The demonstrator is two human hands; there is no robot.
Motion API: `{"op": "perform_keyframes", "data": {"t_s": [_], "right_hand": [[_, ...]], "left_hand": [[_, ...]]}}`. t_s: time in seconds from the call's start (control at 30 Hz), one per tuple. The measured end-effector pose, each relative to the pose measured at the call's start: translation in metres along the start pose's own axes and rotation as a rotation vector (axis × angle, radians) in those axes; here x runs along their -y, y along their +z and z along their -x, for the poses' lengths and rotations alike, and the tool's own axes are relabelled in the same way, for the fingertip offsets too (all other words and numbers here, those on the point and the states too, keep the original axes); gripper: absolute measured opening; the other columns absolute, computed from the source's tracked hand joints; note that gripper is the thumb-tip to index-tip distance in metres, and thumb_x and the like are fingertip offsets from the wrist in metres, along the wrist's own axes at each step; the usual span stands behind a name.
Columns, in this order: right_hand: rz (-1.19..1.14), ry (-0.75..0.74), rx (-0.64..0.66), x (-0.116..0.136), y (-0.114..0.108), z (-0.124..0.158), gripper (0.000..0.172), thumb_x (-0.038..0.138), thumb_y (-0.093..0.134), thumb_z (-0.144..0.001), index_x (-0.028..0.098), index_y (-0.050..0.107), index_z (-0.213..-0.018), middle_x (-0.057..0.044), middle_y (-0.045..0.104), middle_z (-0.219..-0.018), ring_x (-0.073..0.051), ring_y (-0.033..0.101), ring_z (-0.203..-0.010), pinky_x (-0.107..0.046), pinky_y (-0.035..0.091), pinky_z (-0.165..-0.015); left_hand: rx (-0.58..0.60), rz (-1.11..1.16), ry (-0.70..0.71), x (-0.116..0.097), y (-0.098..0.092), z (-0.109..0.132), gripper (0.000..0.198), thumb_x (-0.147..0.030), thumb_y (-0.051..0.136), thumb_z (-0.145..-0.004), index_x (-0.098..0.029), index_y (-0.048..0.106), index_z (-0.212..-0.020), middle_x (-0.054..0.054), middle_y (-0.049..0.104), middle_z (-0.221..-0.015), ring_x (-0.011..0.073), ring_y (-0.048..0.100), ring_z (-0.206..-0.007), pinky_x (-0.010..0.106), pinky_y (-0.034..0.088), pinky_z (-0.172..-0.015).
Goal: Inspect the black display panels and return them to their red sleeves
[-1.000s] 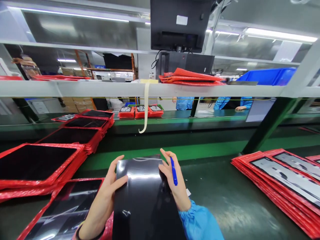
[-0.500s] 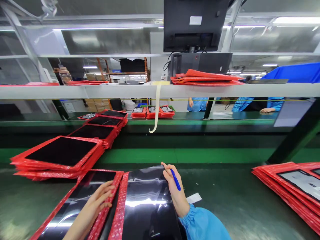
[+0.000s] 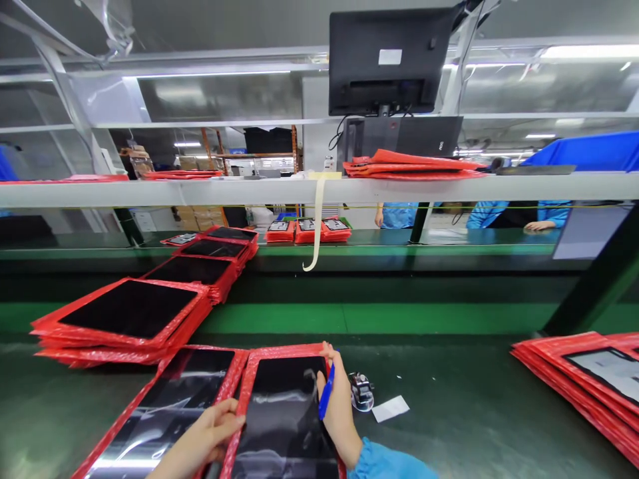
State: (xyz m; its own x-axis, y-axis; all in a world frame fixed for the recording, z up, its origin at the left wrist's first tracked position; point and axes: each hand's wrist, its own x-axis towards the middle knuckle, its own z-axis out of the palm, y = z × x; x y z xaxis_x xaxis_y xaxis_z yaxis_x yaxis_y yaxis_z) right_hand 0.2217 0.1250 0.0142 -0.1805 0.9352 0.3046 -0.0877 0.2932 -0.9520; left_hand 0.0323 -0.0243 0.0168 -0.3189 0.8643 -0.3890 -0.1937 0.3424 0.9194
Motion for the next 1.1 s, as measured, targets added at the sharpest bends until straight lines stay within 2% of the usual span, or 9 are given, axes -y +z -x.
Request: {"op": "perform_keyframes", "data": {"t_s": [0.07,0.23,0.37,0.47,0.57,0.67,0.83,0.97,1.1], "right_hand": [[0.054,-0.060,0.032,0.001,0.002,0.005,0.027,0.019,0.052,-0.064,0.024,0.056,-0.091,-0.013,0.064,-0.124,-0.030,0.049,-0.130,-0.052,0.029,-0.110],[0.174,-0.146,0.120,0.006,0.002,0.015,0.030,0.013,0.051,-0.069,0.023,0.059,-0.097,-0.009,0.069,-0.099,-0.027,0.066,-0.101,-0.046,0.044,-0.098],[0.224,-0.168,0.120,-0.002,0.000,0.013,0.031,0.010,0.049,-0.070,0.022,0.055,-0.098,-0.011,0.068,-0.108,-0.028,0.062,-0.111,-0.045,0.044,-0.098],[0.248,-0.181,0.125,-0.006,-0.001,0.013,0.032,0.008,0.047,-0.071,0.021,0.053,-0.100,-0.013,0.066,-0.114,-0.027,0.060,-0.116,-0.043,0.044,-0.099],[0.266,-0.193,0.146,-0.001,-0.001,0.016,0.033,0.007,0.046,-0.073,0.021,0.053,-0.102,-0.013,0.066,-0.113,-0.027,0.062,-0.113,-0.042,0.046,-0.096],[0.281,-0.203,0.178,0.010,0.001,0.020,0.035,0.006,0.046,-0.073,0.022,0.054,-0.103,-0.011,0.066,-0.108,-0.026,0.063,-0.108,-0.042,0.046,-0.095],[0.253,-0.215,0.260,0.019,0.011,0.022,0.041,0.002,0.048,-0.069,0.025,0.060,-0.101,-0.005,0.067,-0.104,-0.025,0.063,-0.106,-0.042,0.046,-0.096],[0.195,-0.190,0.218,0.015,0.014,0.019,0.037,0.002,0.049,-0.069,0.023,0.059,-0.098,-0.007,0.068,-0.105,-0.026,0.065,-0.104,-0.043,0.047,-0.094],[0.120,-0.166,0.107,0.016,0.012,0.020,0.026,0.007,0.050,-0.074,0.023,0.055,-0.094,-0.009,0.069,-0.106,-0.025,0.065,-0.105,-0.043,0.047,-0.095]], "left_hand": [[0.009,-0.056,-0.005,-0.001,0.000,-0.005,0.060,-0.065,0.080,-0.042,-0.022,0.047,-0.068,-0.012,0.037,-0.052,0.0065,0.032,-0.046,0.019,0.024,-0.043],[0.049,-0.161,0.086,-0.012,-0.001,-0.006,0.056,-0.067,0.074,-0.053,-0.022,0.048,-0.073,-0.011,0.036,-0.053,0.0081,0.031,-0.047,0.022,0.023,-0.047],[0.004,-0.263,0.262,-0.032,0.005,0.003,0.044,-0.058,0.072,-0.063,-0.021,0.053,-0.075,-0.008,0.043,-0.057,0.0112,0.039,-0.056,0.026,0.032,-0.058],[0.005,-0.302,0.309,-0.044,0.013,0.010,0.036,-0.051,0.068,-0.071,-0.021,0.059,-0.086,-0.005,0.052,-0.065,0.0137,0.046,-0.061,0.027,0.037,-0.061],[0.009,-0.270,0.294,-0.049,0.012,0.009,0.041,-0.050,0.070,-0.067,-0.021,0.056,-0.093,-0.004,0.052,-0.067,0.0155,0.050,-0.060,0.028,0.040,-0.054],[-0.100,-0.200,0.292,-0.046,-0.001,0.001,0.043,-0.050,0.075,-0.061,-0.023,0.053,-0.087,-0.004,0.053,-0.074,0.0130,0.051,-0.066,0.025,0.043,-0.062],[-0.079,-0.078,0.029,-0.027,-0.016,0.001,0.051,-0.058,0.077,-0.050,-0.020,0.052,-0.071,-0.006,0.051,-0.056,0.0098,0.046,-0.044,0.025,0.037,-0.046],[-0.060,0.013,-0.039,-0.022,-0.011,0.008,0.047,-0.049,0.081,-0.051,-0.018,0.056,-0.077,-0.008,0.049,-0.056,0.0079,0.047,-0.046,0.022,0.037,-0.047],[-0.018,0.076,-0.014,-0.034,-0.003,0.004,0.047,-0.046,0.086,-0.049,-0.019,0.057,-0.075,-0.011,0.041,-0.049,0.0064,0.041,-0.044,0.019,0.031,-0.044]]}}
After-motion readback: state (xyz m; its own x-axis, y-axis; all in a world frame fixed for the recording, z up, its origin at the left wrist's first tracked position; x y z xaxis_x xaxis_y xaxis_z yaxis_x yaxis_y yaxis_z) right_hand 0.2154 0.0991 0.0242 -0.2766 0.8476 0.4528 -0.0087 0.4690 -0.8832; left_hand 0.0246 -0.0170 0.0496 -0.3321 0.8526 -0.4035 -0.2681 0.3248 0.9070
